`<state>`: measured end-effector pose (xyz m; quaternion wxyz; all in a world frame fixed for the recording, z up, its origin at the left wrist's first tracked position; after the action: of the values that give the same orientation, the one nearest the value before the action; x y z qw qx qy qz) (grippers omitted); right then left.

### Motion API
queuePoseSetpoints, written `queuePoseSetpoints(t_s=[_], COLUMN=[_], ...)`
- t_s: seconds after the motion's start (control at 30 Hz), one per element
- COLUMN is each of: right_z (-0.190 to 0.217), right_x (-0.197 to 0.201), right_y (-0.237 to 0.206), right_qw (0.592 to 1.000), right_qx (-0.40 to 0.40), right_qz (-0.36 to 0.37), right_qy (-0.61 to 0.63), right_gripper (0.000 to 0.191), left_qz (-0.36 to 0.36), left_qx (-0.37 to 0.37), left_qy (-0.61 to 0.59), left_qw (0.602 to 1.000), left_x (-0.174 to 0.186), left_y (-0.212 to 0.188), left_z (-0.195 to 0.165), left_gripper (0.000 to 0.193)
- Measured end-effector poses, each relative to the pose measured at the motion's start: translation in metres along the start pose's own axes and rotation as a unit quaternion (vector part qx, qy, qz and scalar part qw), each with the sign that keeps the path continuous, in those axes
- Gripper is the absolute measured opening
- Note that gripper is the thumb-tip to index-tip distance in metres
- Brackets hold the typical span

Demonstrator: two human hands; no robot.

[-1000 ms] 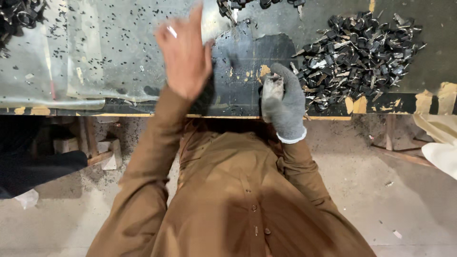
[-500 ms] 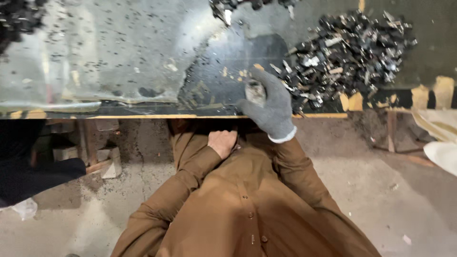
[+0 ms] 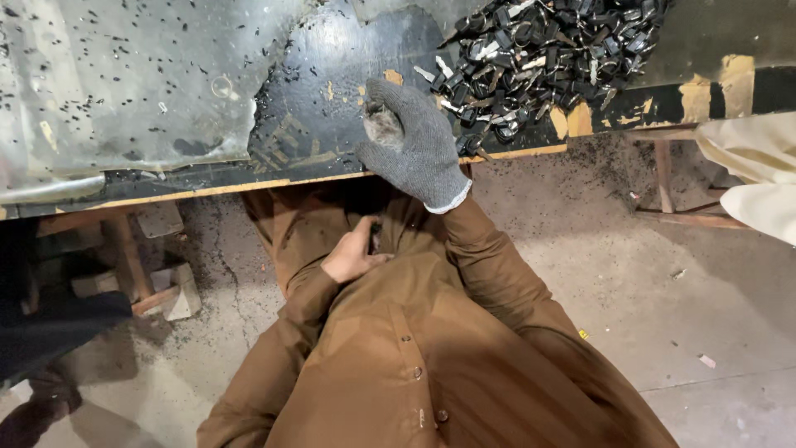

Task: The person sits at a workbench and sorts small black metal hardware pieces, picking items one at a time from a pile, handling and turning them, and placing them into a separate pile on the bench. The person wears a gray glove on one hand while the other hand is bare.

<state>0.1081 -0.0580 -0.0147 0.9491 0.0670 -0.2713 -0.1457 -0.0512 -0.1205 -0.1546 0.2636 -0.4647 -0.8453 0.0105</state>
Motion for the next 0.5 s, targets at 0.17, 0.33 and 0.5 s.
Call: queuePoseSetpoints(t_s=[0.17, 0.33, 0.5], right_z=[-0.001, -0.001, 0.003], right_x=[0.000, -0.002, -0.002], right_y=[-0.003, -0.004, -0.002], right_qw=[0.998, 0.998, 0.997], right_qx=[0.045, 0.043, 0.063], right_qz=[-0.028, -0.021, -0.023], right_qy=[-0.015, -0.036, -0.033], right_gripper=[0.070, 0.072, 0.072], left_qz=[0.013, -0.026, -0.169], left_qx=[0.046, -0.050, -0.080], left_qy=[0.123, -0.329, -0.125], left_qw=[0.991, 0.943, 0.974], left_x=[-0.009, -0.002, 0.044], left_y=[0.016, 0.006, -0.004], left_z=[0.014, 0.002, -0.007], left_gripper=[0.076, 0.038, 0.038])
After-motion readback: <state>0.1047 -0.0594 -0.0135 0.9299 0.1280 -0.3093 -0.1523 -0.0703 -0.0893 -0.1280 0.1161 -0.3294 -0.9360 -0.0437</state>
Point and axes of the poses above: each hand's wrist, its own y-axis towards the middle knuckle, its own x-axis out of the back of the hand, z = x × y, the point moved 8 cm from there along y, towards the middle knuckle, and after that the axes turned 7 degrees about -x, right-handed, at the moved point
